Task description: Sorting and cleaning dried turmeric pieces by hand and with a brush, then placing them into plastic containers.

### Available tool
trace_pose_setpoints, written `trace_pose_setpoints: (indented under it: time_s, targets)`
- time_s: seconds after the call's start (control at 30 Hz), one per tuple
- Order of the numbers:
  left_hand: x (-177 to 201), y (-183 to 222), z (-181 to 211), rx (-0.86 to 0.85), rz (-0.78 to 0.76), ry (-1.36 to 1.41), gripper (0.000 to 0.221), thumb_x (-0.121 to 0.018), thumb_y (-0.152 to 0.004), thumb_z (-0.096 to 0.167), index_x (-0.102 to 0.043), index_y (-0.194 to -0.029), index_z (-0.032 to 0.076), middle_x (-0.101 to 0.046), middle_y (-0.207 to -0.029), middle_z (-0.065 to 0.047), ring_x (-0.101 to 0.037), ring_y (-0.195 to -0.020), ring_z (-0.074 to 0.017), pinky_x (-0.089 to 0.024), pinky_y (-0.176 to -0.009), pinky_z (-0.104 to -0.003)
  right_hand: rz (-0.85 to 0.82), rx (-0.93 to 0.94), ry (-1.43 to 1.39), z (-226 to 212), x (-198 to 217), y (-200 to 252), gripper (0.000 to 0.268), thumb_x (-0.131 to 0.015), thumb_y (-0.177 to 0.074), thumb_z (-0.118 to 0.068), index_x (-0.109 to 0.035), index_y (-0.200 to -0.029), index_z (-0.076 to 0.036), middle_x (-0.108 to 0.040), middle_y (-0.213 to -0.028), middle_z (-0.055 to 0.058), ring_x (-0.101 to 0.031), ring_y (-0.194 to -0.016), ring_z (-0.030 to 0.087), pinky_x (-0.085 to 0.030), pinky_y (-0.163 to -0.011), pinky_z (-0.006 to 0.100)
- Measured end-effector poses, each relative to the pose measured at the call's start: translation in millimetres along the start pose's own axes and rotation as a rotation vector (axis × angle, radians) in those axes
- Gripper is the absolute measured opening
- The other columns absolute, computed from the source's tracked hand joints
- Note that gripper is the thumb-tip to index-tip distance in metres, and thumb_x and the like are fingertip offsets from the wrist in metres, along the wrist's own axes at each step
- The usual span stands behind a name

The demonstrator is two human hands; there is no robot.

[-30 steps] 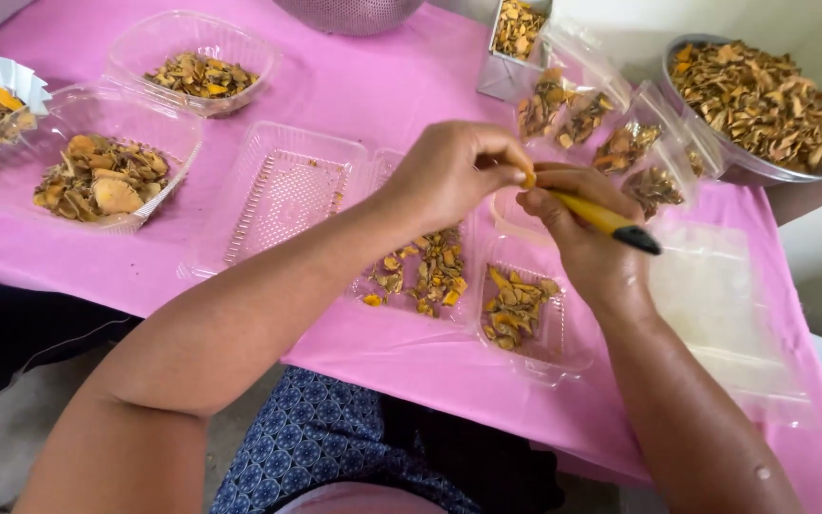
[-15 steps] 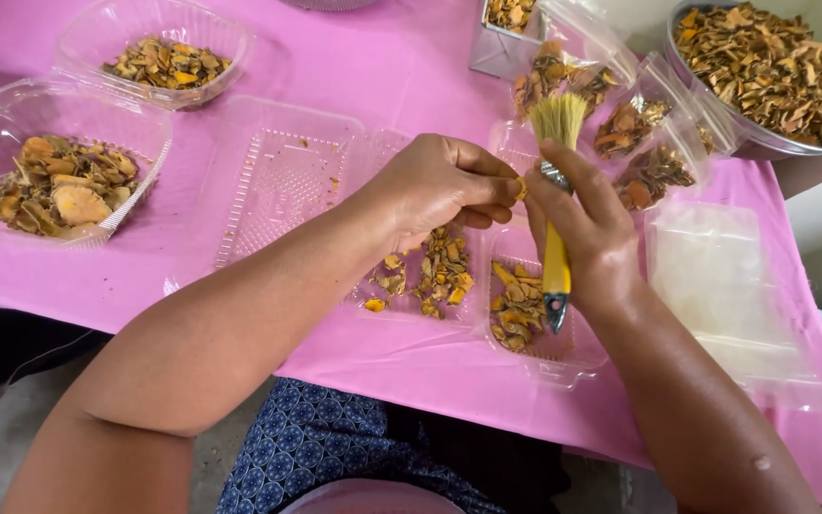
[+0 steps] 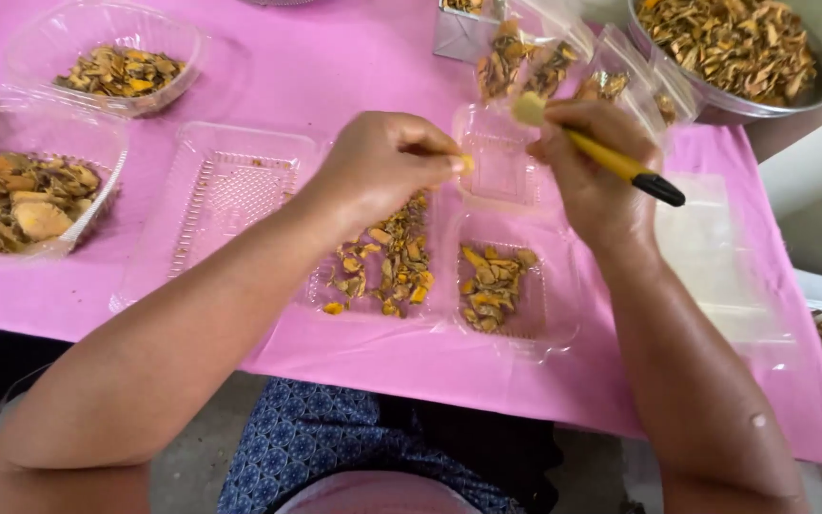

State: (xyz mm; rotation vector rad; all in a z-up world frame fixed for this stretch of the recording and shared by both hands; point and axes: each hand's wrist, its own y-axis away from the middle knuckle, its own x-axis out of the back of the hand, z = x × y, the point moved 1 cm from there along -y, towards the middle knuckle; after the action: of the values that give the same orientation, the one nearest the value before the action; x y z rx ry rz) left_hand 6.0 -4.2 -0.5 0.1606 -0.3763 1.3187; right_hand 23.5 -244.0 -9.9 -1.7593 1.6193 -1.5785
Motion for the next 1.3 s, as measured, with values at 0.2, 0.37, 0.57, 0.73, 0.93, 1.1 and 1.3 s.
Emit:
trace_pose_setpoints:
  time_s: [0.2,0.37,0.57,0.73,0.93,1.1,1.3]
  targets:
    - [-54,-6,-8,-0.523,-0.161,-0.496,0.002,-0.079,-0.088,0.016,-0.08,-0.087,0.014,-0.073,-0.089,-0.002,-0.071,-0.078,-0.0139,-0.062,-0.081,-0.031,-0.198,-0.027,0.174,29,-5,11,0.01,-0.08,-0.098,0.007,-0.075,-0.106,0.004,-0.076,-0.103,0.021,-0.074,-0.09,0.027,-0.062,-0.08,0.033]
    - [-58,-5,-3,-0.504,-0.368,-0.487,0.02,-0.07,-0.095,0.021,-0.07,-0.081,0.007,-0.062,-0.08,0.0,-0.059,-0.061,-0.0101,-0.051,-0.058,-0.026,-0.576,-0.005,0.109,40,-11,20,0.016,-0.071,-0.09,0.007,-0.072,-0.106,0.002,-0.073,-0.104,0.018,-0.07,-0.097,0.03,-0.057,-0.088,0.041]
    - [6,16,2,-0.387,-0.355,-0.605,0.023,-0.056,-0.102,0.004,-0.059,-0.079,0.008,-0.062,-0.091,-0.009,-0.066,-0.081,-0.0182,-0.058,-0.078,-0.033,-0.615,0.057,0.147,41,-9,17,0.01,-0.067,-0.099,-0.005,-0.073,-0.105,0.0,-0.073,-0.102,0.015,-0.068,-0.094,0.029,-0.054,-0.087,0.041]
    - [29,45,-2,0.34,-0.517,-0.758,0.048,-0.073,-0.091,0.019,-0.061,-0.138,0.014,-0.066,-0.136,-0.011,-0.072,-0.112,-0.029,-0.049,-0.112,-0.047,-0.598,-0.048,0.086,43,-10,23,0.015,-0.071,-0.103,-0.011,-0.075,-0.114,-0.001,-0.075,-0.11,0.012,-0.07,-0.101,0.025,-0.055,-0.092,0.036]
    - [31,33,-10,0.256,-0.617,-0.979,0.071,-0.077,-0.083,0.0,-0.058,-0.145,0.029,-0.061,-0.144,-0.001,-0.065,-0.119,-0.0229,-0.052,-0.104,-0.04,-0.626,-0.101,0.248,44,-12,28,0.02,-0.069,-0.101,-0.012,-0.075,-0.118,-0.003,-0.076,-0.116,0.011,-0.07,-0.108,0.027,-0.054,-0.093,0.041]
    - [28,12,-11,0.342,-0.534,-0.809,0.04,-0.055,-0.1,0.031,-0.072,-0.076,0.004,-0.073,-0.063,-0.007,-0.07,-0.058,-0.0255,-0.054,-0.072,-0.037,-0.651,-0.101,0.292,48,-11,28,0.022,-0.07,-0.098,-0.015,-0.076,-0.116,-0.004,-0.076,-0.118,0.012,-0.068,-0.114,0.029,-0.051,-0.099,0.043]
    - [10,3,-53,-0.069,-0.523,-1.204,0.023,-0.047,-0.074,-0.01,-0.061,-0.067,0.007,-0.046,-0.059,-0.004,-0.042,-0.053,-0.0181,-0.035,-0.045,-0.036,-0.624,-0.06,0.281,46,-11,27,0.021,-0.07,-0.1,-0.012,-0.075,-0.117,-0.002,-0.075,-0.118,0.013,-0.07,-0.109,0.029,-0.054,-0.096,0.043]
